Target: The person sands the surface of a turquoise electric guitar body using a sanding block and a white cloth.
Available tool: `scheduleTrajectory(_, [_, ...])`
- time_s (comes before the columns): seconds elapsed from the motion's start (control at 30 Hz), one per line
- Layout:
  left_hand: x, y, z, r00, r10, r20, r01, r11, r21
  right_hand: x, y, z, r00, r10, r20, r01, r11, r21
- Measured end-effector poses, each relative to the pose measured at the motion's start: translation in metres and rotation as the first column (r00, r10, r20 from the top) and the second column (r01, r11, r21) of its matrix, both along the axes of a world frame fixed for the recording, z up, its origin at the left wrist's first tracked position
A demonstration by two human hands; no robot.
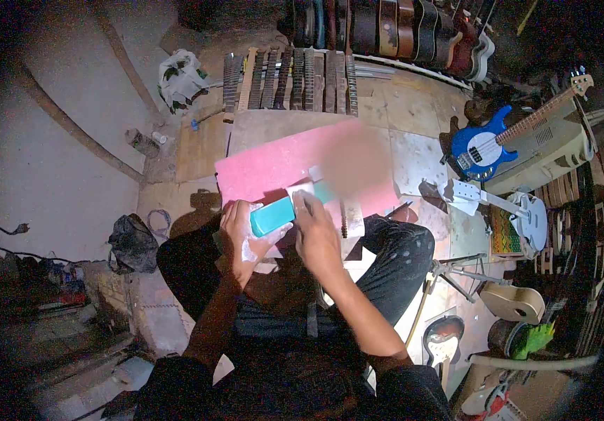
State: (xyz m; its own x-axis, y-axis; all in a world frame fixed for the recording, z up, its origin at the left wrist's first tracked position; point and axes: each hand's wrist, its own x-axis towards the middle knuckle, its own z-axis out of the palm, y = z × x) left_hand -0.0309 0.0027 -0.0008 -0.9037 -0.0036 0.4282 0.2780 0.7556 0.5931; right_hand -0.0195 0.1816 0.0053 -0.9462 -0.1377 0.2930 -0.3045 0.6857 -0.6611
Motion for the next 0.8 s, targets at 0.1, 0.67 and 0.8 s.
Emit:
scheduleTrajectory(0.1, [-0.001, 0.002, 0.0, 0.999, 0.031, 0.024, -0.032, 0.999, 0.042, 0.024, -0.002, 0.005, 0.998, 0.012, 0.061, -0.013, 1.0, 0.005])
scheduleTrajectory(0.67, [-0.001, -0.001, -0.004, 0.996, 0.044, 0.073, -0.046, 0.998, 0.039, 0.027, -0.023, 0.026, 0.991, 0.126, 0.038, -0.125, 0.992, -0.018])
scheduleTrajectory(0.8, [0.002, 0.001, 0.002, 0.997, 0.017, 0.07, -0.021, 0.999, 0.045, 0.012, -0.007, 0.013, 0.996, 0.085, 0.027, -0.086, 0.996, 0.021])
